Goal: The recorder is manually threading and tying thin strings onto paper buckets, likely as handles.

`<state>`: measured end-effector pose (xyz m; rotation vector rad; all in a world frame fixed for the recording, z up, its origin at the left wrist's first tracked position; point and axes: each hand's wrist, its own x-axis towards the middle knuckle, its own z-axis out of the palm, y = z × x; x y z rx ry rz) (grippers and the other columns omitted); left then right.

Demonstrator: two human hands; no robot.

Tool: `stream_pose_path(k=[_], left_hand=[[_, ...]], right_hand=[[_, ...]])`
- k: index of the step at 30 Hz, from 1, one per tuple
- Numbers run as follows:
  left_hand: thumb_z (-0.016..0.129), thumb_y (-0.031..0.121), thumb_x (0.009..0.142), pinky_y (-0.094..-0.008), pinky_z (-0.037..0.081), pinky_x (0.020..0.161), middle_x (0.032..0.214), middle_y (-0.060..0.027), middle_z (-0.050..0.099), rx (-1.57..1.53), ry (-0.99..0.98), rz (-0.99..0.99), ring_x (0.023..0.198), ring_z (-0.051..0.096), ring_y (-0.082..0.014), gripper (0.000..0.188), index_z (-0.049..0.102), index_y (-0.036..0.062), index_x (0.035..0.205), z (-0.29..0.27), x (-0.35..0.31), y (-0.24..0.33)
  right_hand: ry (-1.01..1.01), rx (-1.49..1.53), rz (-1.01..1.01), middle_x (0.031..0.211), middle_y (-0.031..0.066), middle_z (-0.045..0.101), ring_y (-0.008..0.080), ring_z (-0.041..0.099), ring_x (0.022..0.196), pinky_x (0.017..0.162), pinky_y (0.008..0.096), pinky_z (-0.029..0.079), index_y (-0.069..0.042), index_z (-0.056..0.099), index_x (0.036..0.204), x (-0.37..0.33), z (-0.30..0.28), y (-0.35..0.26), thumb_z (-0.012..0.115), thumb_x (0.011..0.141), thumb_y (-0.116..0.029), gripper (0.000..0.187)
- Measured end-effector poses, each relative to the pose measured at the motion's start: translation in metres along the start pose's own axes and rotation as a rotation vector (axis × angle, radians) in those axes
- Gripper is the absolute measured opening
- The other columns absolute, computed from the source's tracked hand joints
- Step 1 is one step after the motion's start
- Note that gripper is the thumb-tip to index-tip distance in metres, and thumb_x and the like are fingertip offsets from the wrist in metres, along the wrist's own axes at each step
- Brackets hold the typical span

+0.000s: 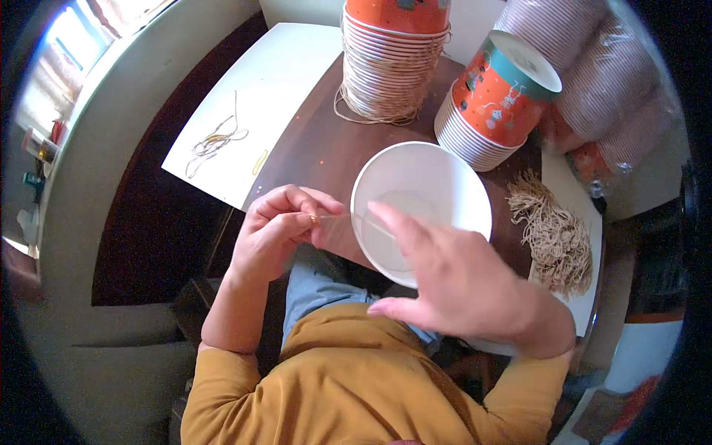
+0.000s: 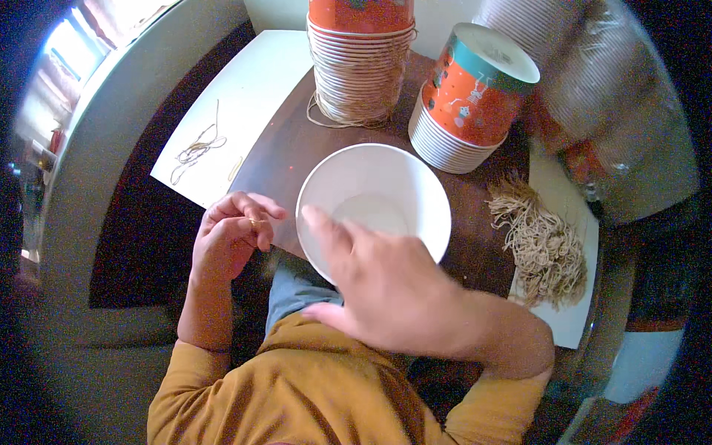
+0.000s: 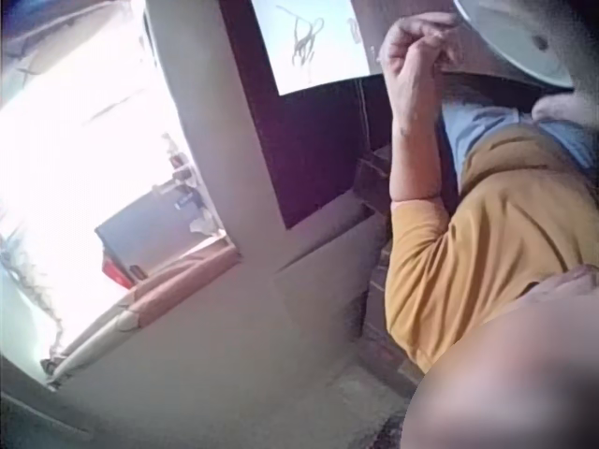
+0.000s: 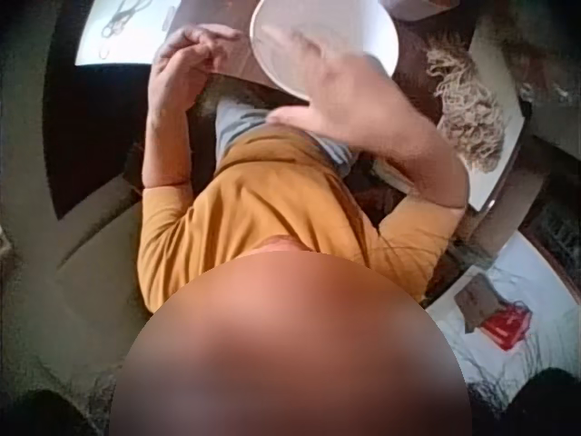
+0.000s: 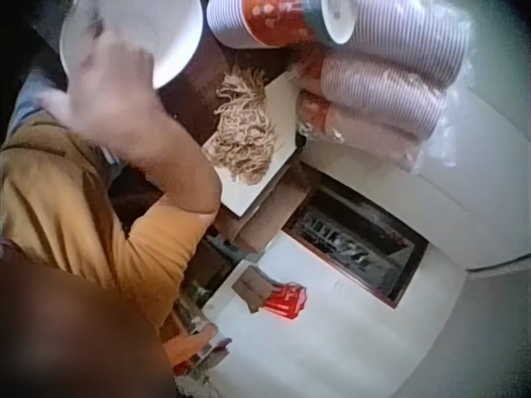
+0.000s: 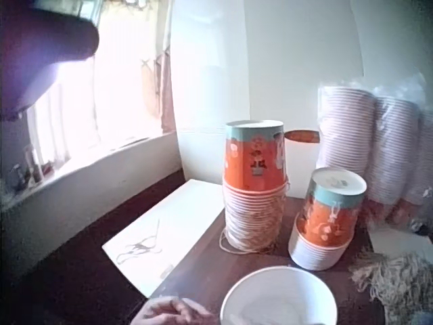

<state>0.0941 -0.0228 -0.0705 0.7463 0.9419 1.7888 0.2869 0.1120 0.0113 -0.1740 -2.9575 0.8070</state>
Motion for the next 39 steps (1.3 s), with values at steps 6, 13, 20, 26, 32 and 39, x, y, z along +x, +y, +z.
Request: stream_pose_path(k=[6, 13, 20, 26, 32, 39], left_hand=[[0.051, 0.010, 0.095, -0.0231, 0.052, 0.065, 0.092, -0.0137, 0.066, -0.048, -0.089, -0.138, 0.071, 0.061, -0.0107, 0.009, 0.055, 0.0035, 0.092, 0.016, 0.006, -0.006], [0.063, -0.002, 0.084, -0.0249, 0.051, 0.074, 0.088, -0.0083, 0.065, 0.500, -0.088, 0.248, 0.078, 0.063, -0.0136, 0.020, 0.064, -0.0034, 0.104, 0.031, 0.010, -0.021], [0.072, 0.005, 0.070, -0.0325, 0.048, 0.062, 0.088, -0.0105, 0.062, 1.144, -0.296, 1.052, 0.073, 0.060, -0.0224, 0.036, 0.063, -0.0029, 0.104, 0.023, 0.016, -0.036], [0.068, 0.004, 0.069, -0.0315, 0.048, 0.062, 0.087, -0.0098, 0.061, 1.168, -0.319, 1.197, 0.073, 0.060, -0.0217, 0.030, 0.064, -0.0031, 0.097, 0.010, 0.019, -0.041], [0.068, 0.002, 0.067, -0.0312, 0.047, 0.061, 0.088, -0.0100, 0.063, 1.158, -0.337, 1.221, 0.071, 0.060, -0.0205, 0.028, 0.062, -0.0010, 0.094, 0.006, 0.017, -0.036], [0.069, 0.001, 0.071, -0.0303, 0.044, 0.058, 0.087, -0.0091, 0.065, 1.122, -0.206, 1.019, 0.068, 0.060, -0.0191, 0.021, 0.062, 0.0022, 0.091, 0.010, 0.003, -0.032]], right_hand=[[0.169, -0.384, -0.009, 0.081, 0.0115, 0.059, 0.0259, 0.062, 0.074, 0.063, 0.0370, 0.051, 0.001, 0.054, 0.108, -0.001, 0.013, 0.007, 0.051, 0.081, -0.009, 0.028], [0.549, -0.596, -0.074, 0.080, 0.0095, 0.055, 0.0261, 0.056, 0.069, 0.058, 0.0362, 0.045, 0.000, 0.059, 0.102, -0.011, 0.028, 0.014, 0.066, 0.075, -0.004, 0.028], [0.732, -0.260, -0.295, 0.079, 0.0086, 0.053, 0.0213, 0.056, 0.065, 0.059, 0.0326, 0.048, 0.000, 0.058, 0.100, -0.011, 0.084, 0.008, 0.062, 0.078, -0.004, 0.022], [0.699, -0.119, -0.275, 0.083, 0.0078, 0.057, 0.0263, 0.056, 0.069, 0.065, 0.0376, 0.043, -0.006, 0.059, 0.093, -0.011, 0.049, 0.007, 0.070, 0.071, -0.010, 0.024], [0.434, -0.279, -0.250, 0.091, 0.0051, 0.055, 0.0246, 0.054, 0.083, 0.077, 0.0389, 0.039, -0.010, 0.061, 0.092, 0.013, 0.029, 0.017, 0.066, 0.072, -0.011, 0.022], [0.582, -0.435, -0.190, 0.087, 0.0072, 0.058, 0.0238, 0.055, 0.071, 0.064, 0.0351, 0.043, -0.002, 0.062, 0.093, -0.005, 0.049, 0.006, 0.070, 0.068, -0.001, 0.027]])
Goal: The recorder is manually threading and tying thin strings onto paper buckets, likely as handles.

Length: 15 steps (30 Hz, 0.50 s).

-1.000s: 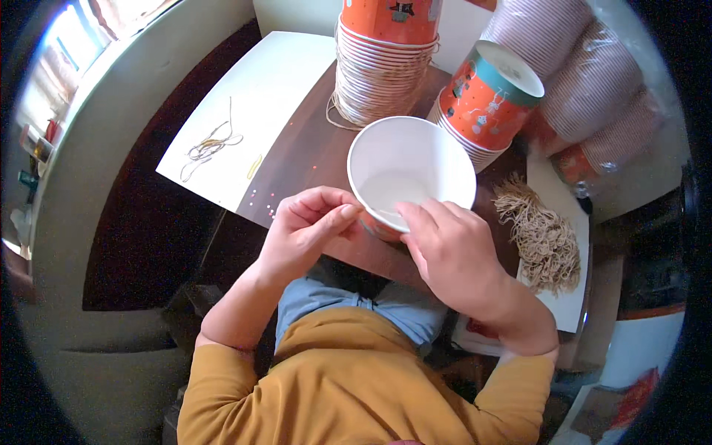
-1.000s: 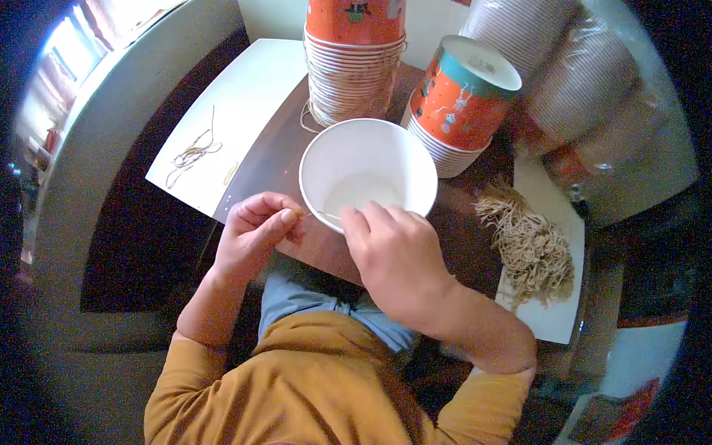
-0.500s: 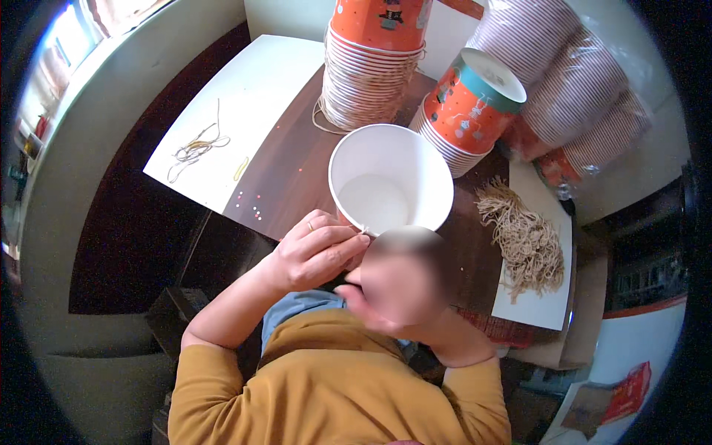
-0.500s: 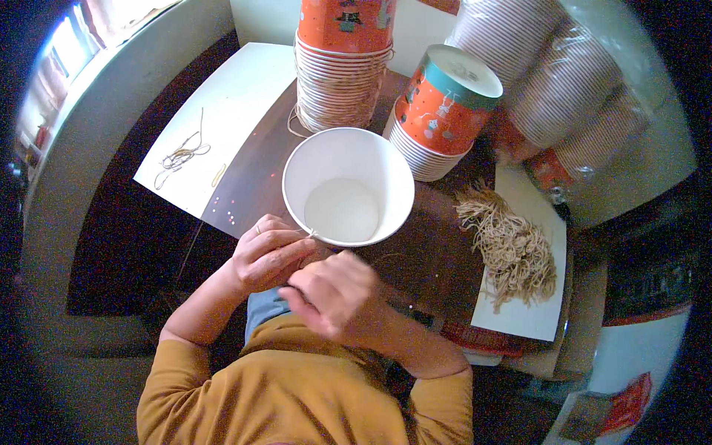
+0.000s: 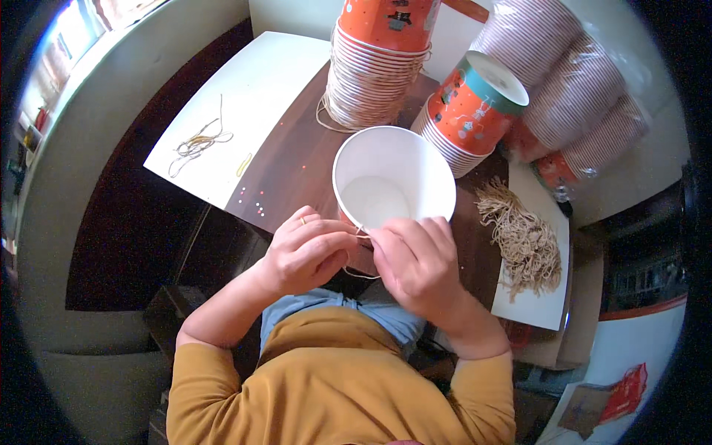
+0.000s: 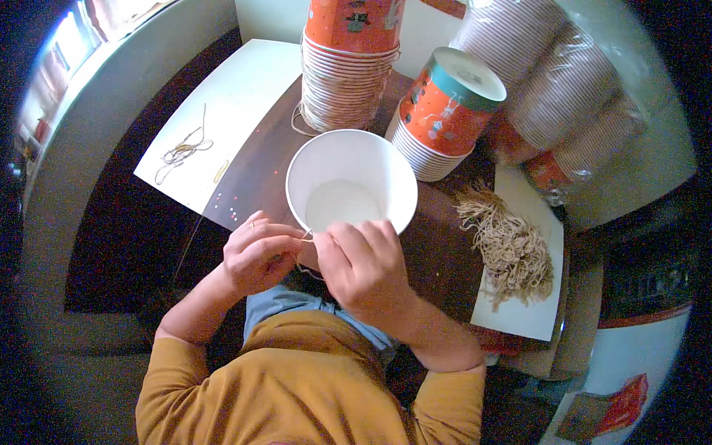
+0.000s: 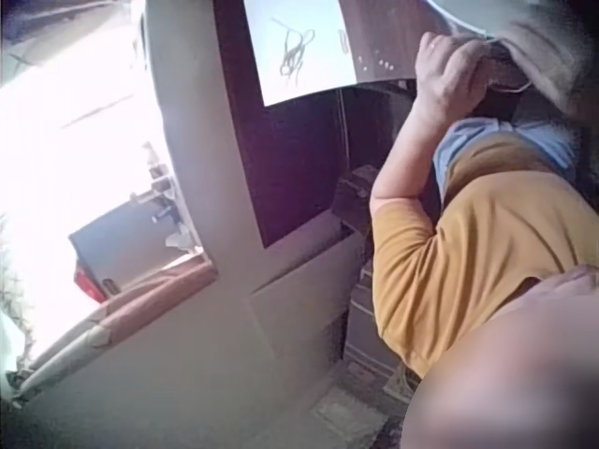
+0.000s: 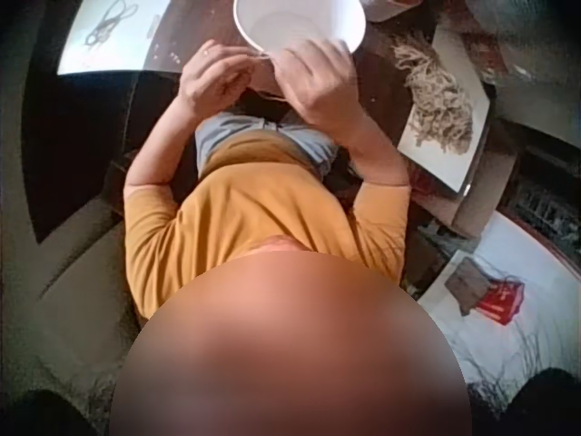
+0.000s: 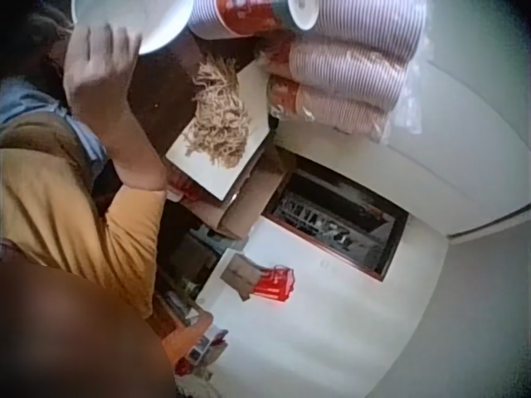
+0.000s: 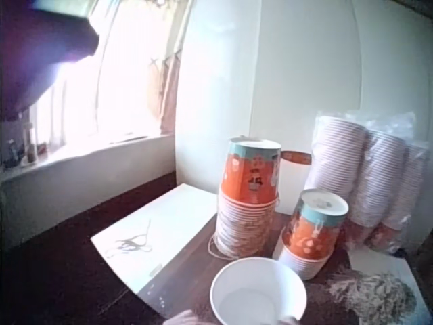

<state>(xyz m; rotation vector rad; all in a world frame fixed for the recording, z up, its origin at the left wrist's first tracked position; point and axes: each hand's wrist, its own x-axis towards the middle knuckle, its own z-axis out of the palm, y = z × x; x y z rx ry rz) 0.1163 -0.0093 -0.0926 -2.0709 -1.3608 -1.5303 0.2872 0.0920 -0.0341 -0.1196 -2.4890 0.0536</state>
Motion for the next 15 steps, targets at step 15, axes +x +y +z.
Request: stream_pose_path(k=[15], left_hand=[[0.064, -0.002, 0.083, -0.0249, 0.054, 0.067, 0.084, -0.0109, 0.068, -0.782, 0.391, -1.088, 0.076, 0.064, -0.0116, 0.007, 0.061, -0.0046, 0.089, 0.024, -0.014, 0.026]], right_hand=[[0.234, -0.018, 0.300, 0.075, 0.0080, 0.057, 0.0256, 0.058, 0.060, 0.053, 0.0355, 0.046, -0.004, 0.064, 0.090, -0.019, 0.068, -0.022, 0.068, 0.074, -0.002, 0.017]])
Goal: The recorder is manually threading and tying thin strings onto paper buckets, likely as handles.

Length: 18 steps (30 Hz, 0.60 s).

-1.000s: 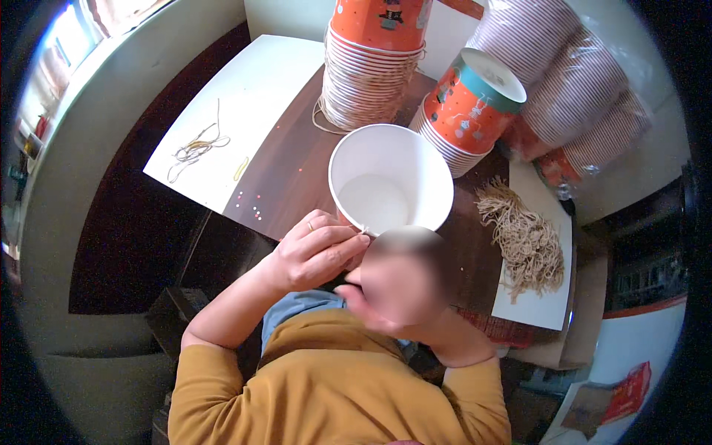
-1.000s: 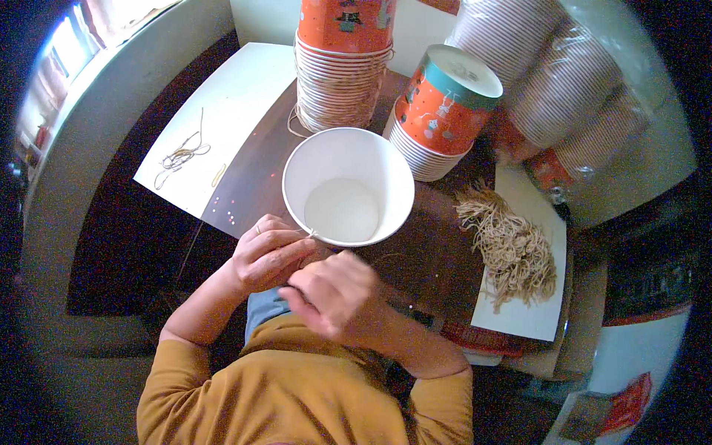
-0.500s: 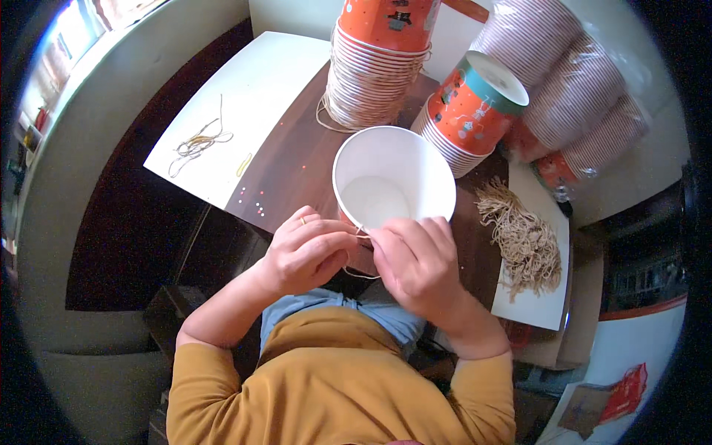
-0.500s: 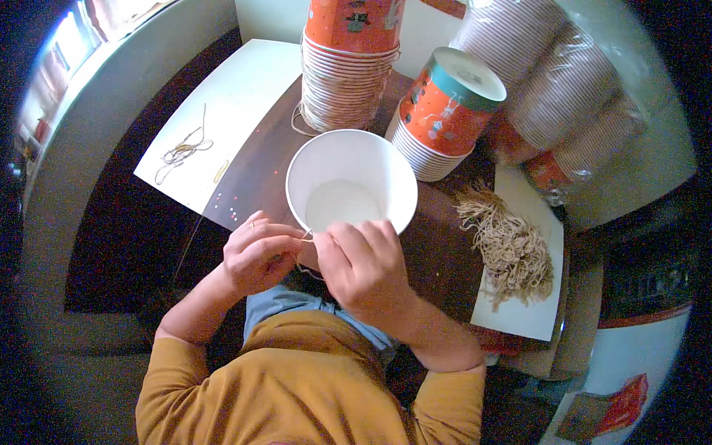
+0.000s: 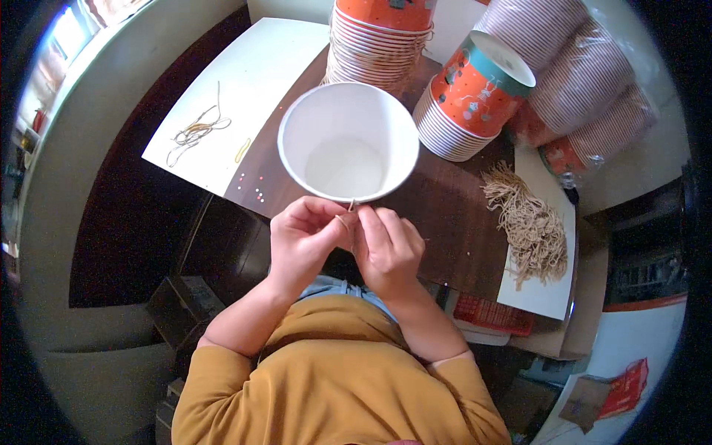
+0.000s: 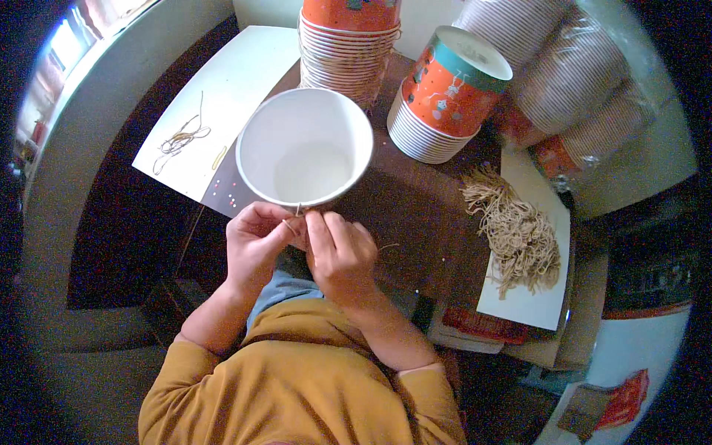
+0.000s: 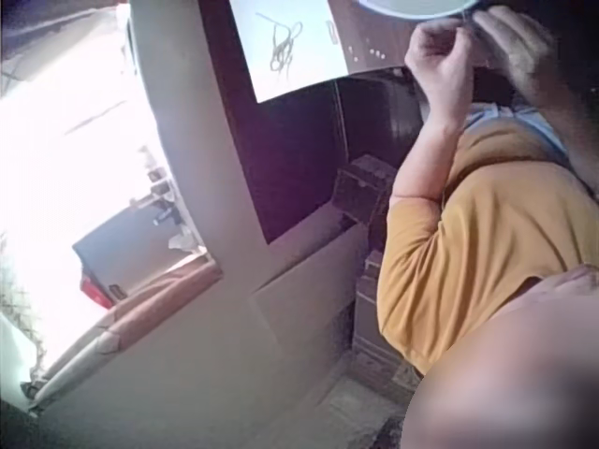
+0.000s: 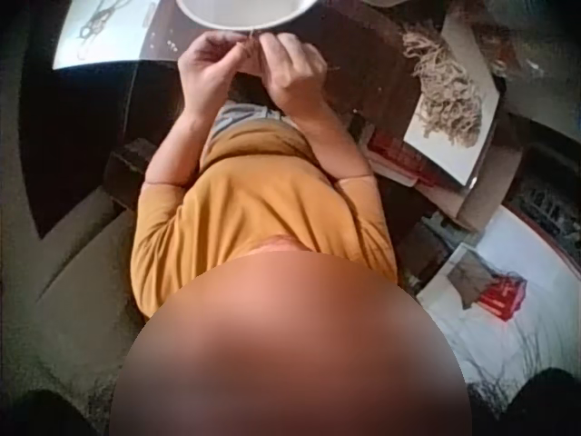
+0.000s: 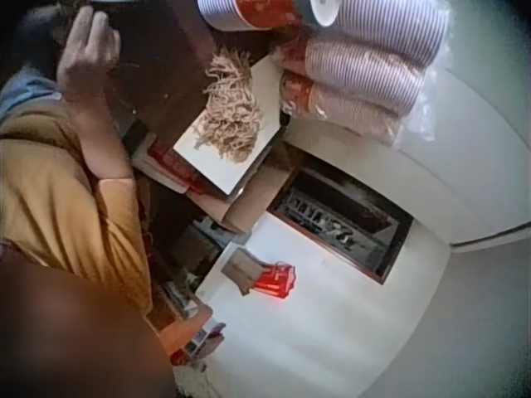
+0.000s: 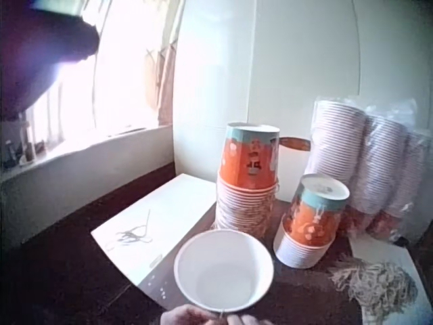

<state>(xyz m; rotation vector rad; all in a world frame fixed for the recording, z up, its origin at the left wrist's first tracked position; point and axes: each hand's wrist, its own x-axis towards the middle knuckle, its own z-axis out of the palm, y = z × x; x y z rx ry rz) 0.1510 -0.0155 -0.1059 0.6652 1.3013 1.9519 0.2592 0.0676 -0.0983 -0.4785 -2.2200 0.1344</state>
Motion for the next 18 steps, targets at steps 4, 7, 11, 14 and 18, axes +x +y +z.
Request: stream_pose_path(k=[4, 7, 11, 14, 18], left_hand=[[0.065, -0.002, 0.083, -0.0242, 0.053, 0.071, 0.085, -0.0106, 0.068, -0.142, 0.020, -0.062, 0.077, 0.065, -0.0124, 0.007, 0.061, -0.0037, 0.089, -0.007, 0.004, -0.001], [0.065, -0.002, 0.083, -0.0241, 0.053, 0.073, 0.086, -0.0108, 0.068, -0.163, 0.008, -0.046, 0.078, 0.065, -0.0123, 0.008, 0.061, -0.0037, 0.090, -0.015, 0.006, 0.000], [0.066, -0.002, 0.083, -0.0239, 0.053, 0.069, 0.085, -0.0106, 0.068, -0.038, 0.051, -0.010, 0.074, 0.065, -0.0122, 0.010, 0.061, -0.0049, 0.091, -0.018, 0.005, 0.006], [0.069, -0.002, 0.080, -0.0238, 0.053, 0.067, 0.082, -0.0095, 0.068, 0.190, 0.087, 0.096, 0.074, 0.064, -0.0115, 0.010, 0.064, -0.0029, 0.089, -0.015, 0.001, 0.011], [0.071, -0.003, 0.076, -0.0234, 0.052, 0.066, 0.080, -0.0062, 0.069, 0.622, 0.165, 0.387, 0.072, 0.064, -0.0101, 0.010, 0.067, -0.0008, 0.085, -0.010, -0.003, 0.014]], right_hand=[[-0.077, 0.512, 0.218, 0.086, 0.0141, 0.060, 0.0275, 0.062, 0.076, 0.066, 0.0303, 0.050, 0.002, 0.063, 0.095, 0.005, 0.015, 0.001, 0.060, 0.076, 0.005, 0.019], [-0.153, 0.793, 0.353, 0.097, 0.0156, 0.060, 0.0287, 0.063, 0.085, 0.076, 0.0360, 0.052, 0.005, 0.062, 0.100, 0.007, 0.016, 0.000, 0.052, 0.079, 0.007, 0.024], [-0.216, 1.278, 0.714, 0.093, 0.0093, 0.065, 0.0164, 0.064, 0.081, 0.077, 0.0302, 0.054, 0.005, 0.065, 0.098, 0.014, 0.011, -0.005, 0.055, 0.087, -0.002, 0.017], [-0.250, 1.473, 0.946, 0.088, 0.0072, 0.067, 0.0113, 0.063, 0.072, 0.073, 0.0258, 0.055, 0.004, 0.067, 0.095, 0.016, 0.014, -0.006, 0.057, 0.091, -0.010, 0.018], [-0.232, 1.619, 1.028, 0.089, 0.0069, 0.067, 0.0114, 0.063, 0.077, 0.075, 0.0265, 0.054, 0.002, 0.067, 0.093, 0.015, 0.023, -0.004, 0.059, 0.090, -0.012, 0.016]])
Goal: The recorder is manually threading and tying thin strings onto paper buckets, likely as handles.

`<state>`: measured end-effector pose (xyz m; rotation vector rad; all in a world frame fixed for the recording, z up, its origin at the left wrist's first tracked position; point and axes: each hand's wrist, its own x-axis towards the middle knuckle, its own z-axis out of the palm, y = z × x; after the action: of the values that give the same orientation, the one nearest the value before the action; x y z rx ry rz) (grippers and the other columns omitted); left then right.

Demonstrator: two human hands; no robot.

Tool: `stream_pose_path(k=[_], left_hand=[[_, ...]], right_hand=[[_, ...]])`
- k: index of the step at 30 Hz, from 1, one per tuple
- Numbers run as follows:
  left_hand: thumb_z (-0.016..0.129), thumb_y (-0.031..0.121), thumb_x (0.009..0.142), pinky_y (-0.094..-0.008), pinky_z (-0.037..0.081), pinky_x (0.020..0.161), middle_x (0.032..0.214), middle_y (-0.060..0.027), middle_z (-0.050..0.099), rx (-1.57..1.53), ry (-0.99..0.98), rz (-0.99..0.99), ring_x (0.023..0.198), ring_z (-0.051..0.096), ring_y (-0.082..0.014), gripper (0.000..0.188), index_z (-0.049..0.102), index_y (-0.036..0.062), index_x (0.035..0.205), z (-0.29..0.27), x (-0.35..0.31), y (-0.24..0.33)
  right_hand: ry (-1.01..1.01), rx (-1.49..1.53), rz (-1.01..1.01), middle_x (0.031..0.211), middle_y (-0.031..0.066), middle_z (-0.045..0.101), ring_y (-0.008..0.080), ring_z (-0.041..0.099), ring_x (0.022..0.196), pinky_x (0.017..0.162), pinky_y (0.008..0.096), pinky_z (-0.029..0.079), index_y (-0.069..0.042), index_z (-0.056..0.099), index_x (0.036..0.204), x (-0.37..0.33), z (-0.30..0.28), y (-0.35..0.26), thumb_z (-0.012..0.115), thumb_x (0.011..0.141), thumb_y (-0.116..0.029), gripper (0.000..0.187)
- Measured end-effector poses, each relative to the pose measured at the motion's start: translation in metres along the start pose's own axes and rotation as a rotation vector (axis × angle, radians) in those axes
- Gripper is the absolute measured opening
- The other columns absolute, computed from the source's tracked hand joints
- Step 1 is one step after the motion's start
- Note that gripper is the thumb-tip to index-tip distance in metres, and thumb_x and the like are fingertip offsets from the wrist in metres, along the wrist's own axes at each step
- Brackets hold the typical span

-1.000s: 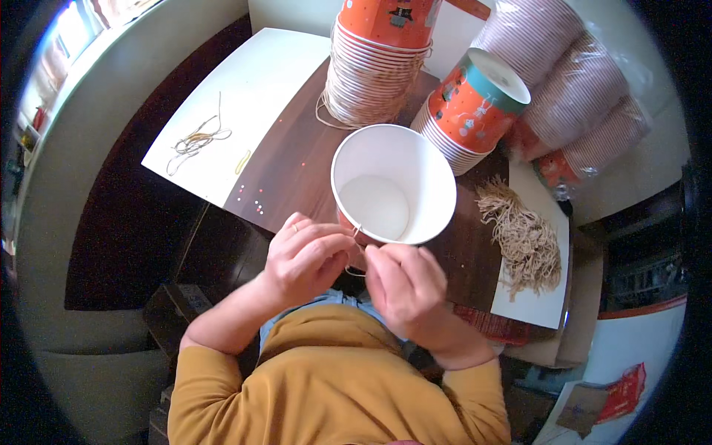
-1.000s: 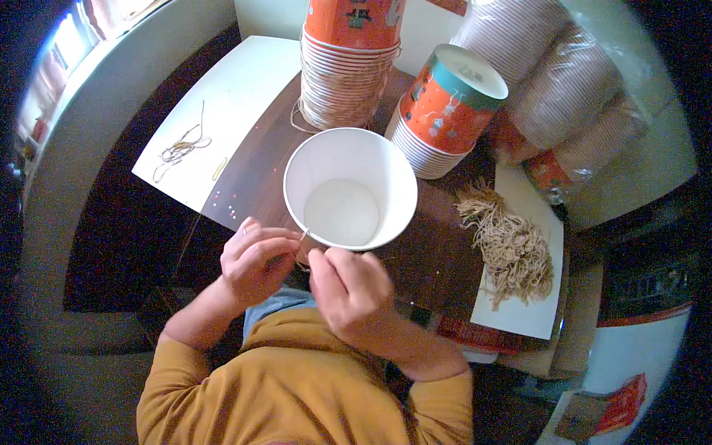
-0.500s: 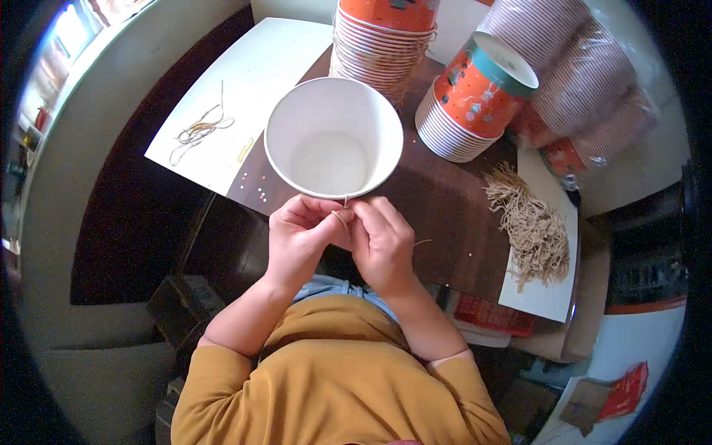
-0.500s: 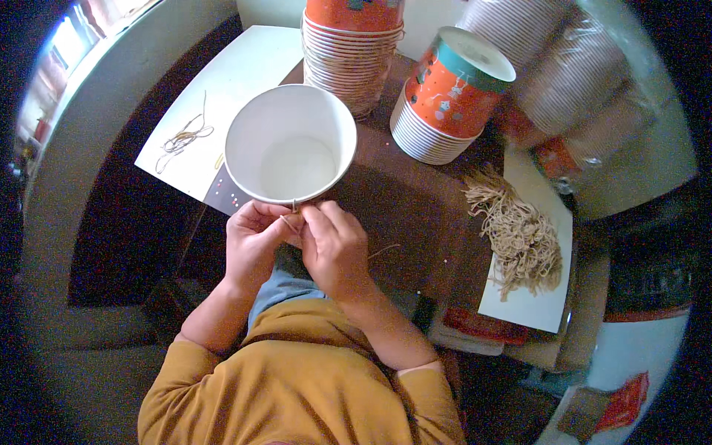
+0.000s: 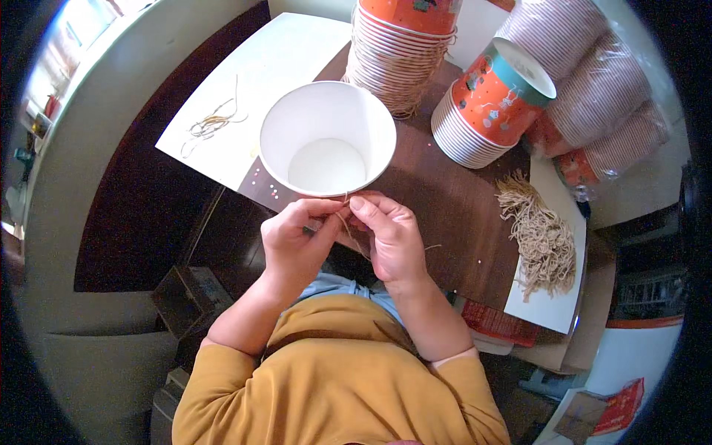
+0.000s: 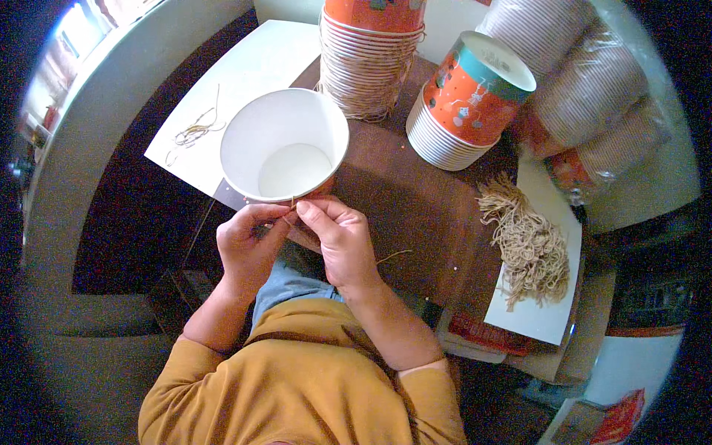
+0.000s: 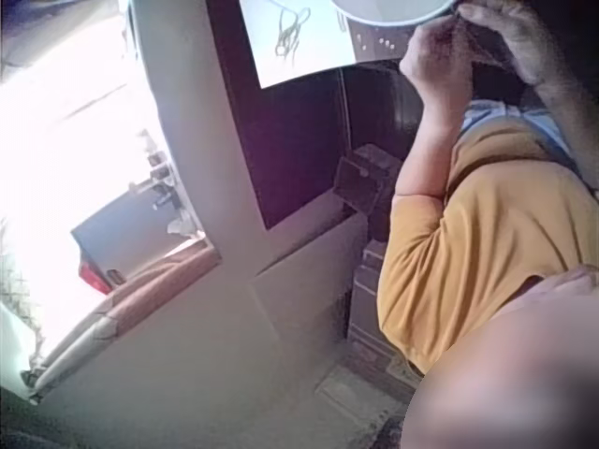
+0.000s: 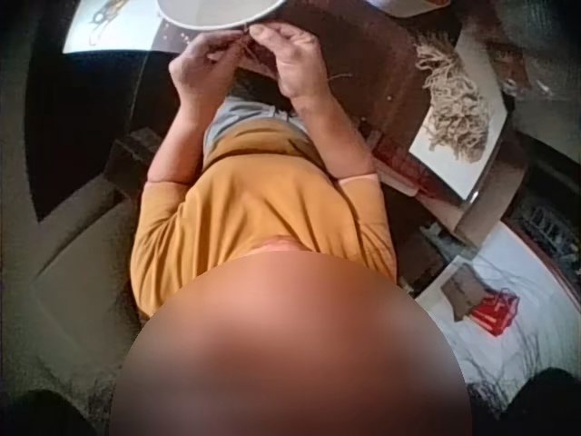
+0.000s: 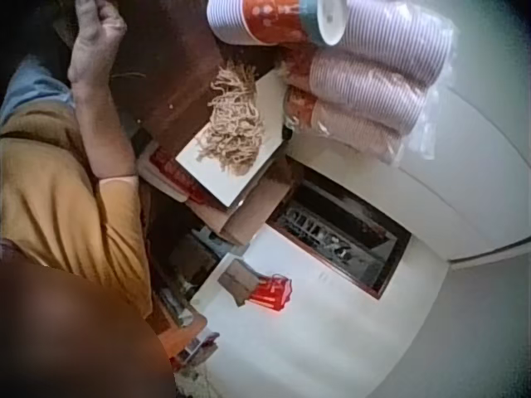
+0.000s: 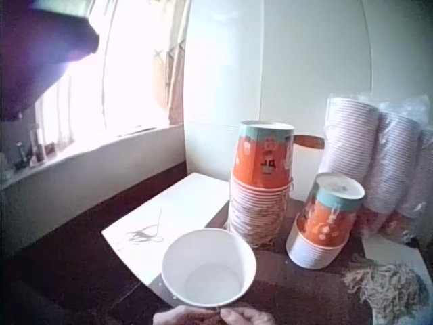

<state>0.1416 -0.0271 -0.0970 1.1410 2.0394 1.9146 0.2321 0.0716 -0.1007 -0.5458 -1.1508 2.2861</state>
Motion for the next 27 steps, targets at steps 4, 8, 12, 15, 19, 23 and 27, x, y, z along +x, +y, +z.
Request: stream_pose_path(k=[4, 8, 12, 15, 19, 23, 27], left_hand=[[0.071, -0.001, 0.073, -0.0291, 0.050, 0.063, 0.077, -0.0092, 0.067, 0.294, 0.026, 0.320, 0.067, 0.064, -0.0185, 0.015, 0.066, 0.0021, 0.087, -0.005, 0.006, -0.005], [0.070, 0.001, 0.072, -0.0346, 0.046, 0.067, 0.079, -0.0080, 0.066, 0.455, 0.028, 0.594, 0.068, 0.062, -0.0220, 0.018, 0.064, 0.0020, 0.089, -0.006, 0.009, -0.009], [0.071, 0.002, 0.069, -0.0348, 0.046, 0.066, 0.078, -0.0070, 0.065, 0.510, -0.006, 0.710, 0.067, 0.061, -0.0209, 0.021, 0.063, 0.0033, 0.089, -0.009, 0.013, -0.007], [0.071, 0.002, 0.069, -0.0341, 0.046, 0.064, 0.075, -0.0059, 0.063, 0.478, -0.021, 0.789, 0.065, 0.061, -0.0193, 0.020, 0.061, 0.0051, 0.085, -0.011, 0.021, -0.009], [0.071, 0.002, 0.065, -0.0333, 0.046, 0.064, 0.074, -0.0056, 0.063, 0.421, 0.005, 0.763, 0.064, 0.060, -0.0205, 0.023, 0.060, 0.0047, 0.085, -0.015, 0.022, -0.016], [0.068, -0.003, 0.063, -0.0326, 0.047, 0.062, 0.071, -0.0043, 0.062, 0.383, -0.022, 0.669, 0.062, 0.061, -0.0206, 0.021, 0.059, 0.0064, 0.080, -0.018, 0.024, -0.011], [0.067, -0.005, 0.063, -0.0294, 0.047, 0.063, 0.069, -0.0035, 0.062, 0.308, -0.078, 0.404, 0.061, 0.061, -0.0188, 0.018, 0.061, 0.0062, 0.076, -0.021, 0.020, 0.000]], right_hand=[[0.033, 0.077, -0.008, 0.089, 0.0066, 0.068, 0.0112, 0.062, 0.080, 0.075, 0.0252, 0.050, 0.001, 0.067, 0.096, 0.001, 0.004, 0.004, 0.060, 0.090, -0.012, 0.016], [0.082, 0.115, 0.036, 0.088, 0.0062, 0.068, 0.0105, 0.062, 0.078, 0.073, 0.0241, 0.049, 0.001, 0.067, 0.096, -0.004, 0.012, 0.001, 0.060, 0.090, -0.014, 0.017], [0.071, 0.087, 0.083, 0.084, 0.0045, 0.067, 0.0098, 0.060, 0.071, 0.068, 0.0225, 0.048, -0.002, 0.067, 0.094, -0.001, 0.011, -0.003, 0.060, 0.090, -0.017, 0.017], [0.073, 0.149, 0.172, 0.081, 0.0032, 0.066, 0.0098, 0.058, 0.067, 0.066, 0.0228, 0.047, -0.004, 0.067, 0.092, 0.003, 0.009, -0.001, 0.061, 0.088, -0.018, 0.015], [0.135, 0.275, 0.236, 0.080, 0.0030, 0.066, 0.0110, 0.057, 0.064, 0.062, 0.0248, 0.046, -0.005, 0.066, 0.091, 0.009, 0.007, -0.001, 0.059, 0.086, -0.014, 0.012], [0.062, 0.117, 0.229, 0.081, 0.0055, 0.066, 0.0140, 0.056, 0.065, 0.059, 0.0266, 0.046, -0.004, 0.066, 0.089, 0.014, -0.010, -0.002, 0.057, 0.084, -0.012, 0.013], [0.000, 0.105, 0.229, 0.082, 0.0058, 0.065, 0.0139, 0.056, 0.066, 0.059, 0.0255, 0.045, -0.003, 0.065, 0.090, 0.017, -0.010, -0.010, 0.056, 0.084, -0.011, 0.014]])
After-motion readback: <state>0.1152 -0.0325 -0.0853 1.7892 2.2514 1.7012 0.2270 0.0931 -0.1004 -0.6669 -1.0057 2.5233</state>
